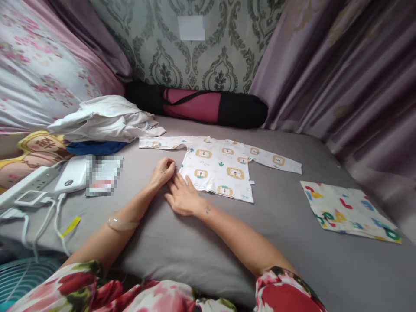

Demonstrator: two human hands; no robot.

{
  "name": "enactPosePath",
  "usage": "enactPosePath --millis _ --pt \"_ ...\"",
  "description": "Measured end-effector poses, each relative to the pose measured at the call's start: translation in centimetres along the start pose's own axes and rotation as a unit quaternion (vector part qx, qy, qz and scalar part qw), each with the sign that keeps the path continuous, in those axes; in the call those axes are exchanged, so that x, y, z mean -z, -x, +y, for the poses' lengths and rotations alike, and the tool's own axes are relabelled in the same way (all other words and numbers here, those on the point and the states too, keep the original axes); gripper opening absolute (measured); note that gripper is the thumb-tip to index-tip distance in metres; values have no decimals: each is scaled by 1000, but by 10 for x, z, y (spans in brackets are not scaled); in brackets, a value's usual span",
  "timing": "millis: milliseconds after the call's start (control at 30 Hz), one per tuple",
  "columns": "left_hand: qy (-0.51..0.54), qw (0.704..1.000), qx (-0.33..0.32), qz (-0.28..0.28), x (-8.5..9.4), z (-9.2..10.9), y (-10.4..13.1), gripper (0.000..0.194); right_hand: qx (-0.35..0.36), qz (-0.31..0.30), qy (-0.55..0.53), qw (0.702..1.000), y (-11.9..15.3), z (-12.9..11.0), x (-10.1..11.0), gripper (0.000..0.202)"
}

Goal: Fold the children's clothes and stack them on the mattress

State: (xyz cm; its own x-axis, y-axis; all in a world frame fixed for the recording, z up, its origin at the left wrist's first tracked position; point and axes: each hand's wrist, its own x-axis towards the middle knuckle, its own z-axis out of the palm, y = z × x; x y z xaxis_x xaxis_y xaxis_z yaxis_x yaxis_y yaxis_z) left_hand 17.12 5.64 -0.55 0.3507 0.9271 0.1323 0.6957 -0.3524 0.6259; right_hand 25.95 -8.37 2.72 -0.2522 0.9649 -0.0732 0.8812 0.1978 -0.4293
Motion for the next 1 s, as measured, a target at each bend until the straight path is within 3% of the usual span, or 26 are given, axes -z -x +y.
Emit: enactPosePath --millis 133,200,300,367,433,500,600,767,1000 --pt "-57 997 -39 -17 2 2 8 29 87 -5 -83 993 44 -10 14 48" --pt "-76 995 -54 -35 4 3 12 31 47 51 -114 991 63 7 29 40" --pt "-102 990 -69 -73 9 3 17 31 -151 159 -110 969 94 54 53 31" --pt "-113 985 -81 -99 12 3 20 30 -307 206 -38 928 117 89 65 33" --pt "-116 982 -85 -120 16 5 23 30 -430 205 28 879 139 115 69 30" --pt "-117 981 -81 -135 19 8 25 29 -484 179 37 856 155 129 66 29" --pt "-118 978 -79 -155 22 14 28 27 -507 157 22 848 164 129 57 29" --pt "-100 976 -35 -188 31 28 32 28 -481 155 41 862 157 112 48 20" --pt "-41 983 8 -180 32 34 38 25 -513 166 40 841 149 102 46 27"
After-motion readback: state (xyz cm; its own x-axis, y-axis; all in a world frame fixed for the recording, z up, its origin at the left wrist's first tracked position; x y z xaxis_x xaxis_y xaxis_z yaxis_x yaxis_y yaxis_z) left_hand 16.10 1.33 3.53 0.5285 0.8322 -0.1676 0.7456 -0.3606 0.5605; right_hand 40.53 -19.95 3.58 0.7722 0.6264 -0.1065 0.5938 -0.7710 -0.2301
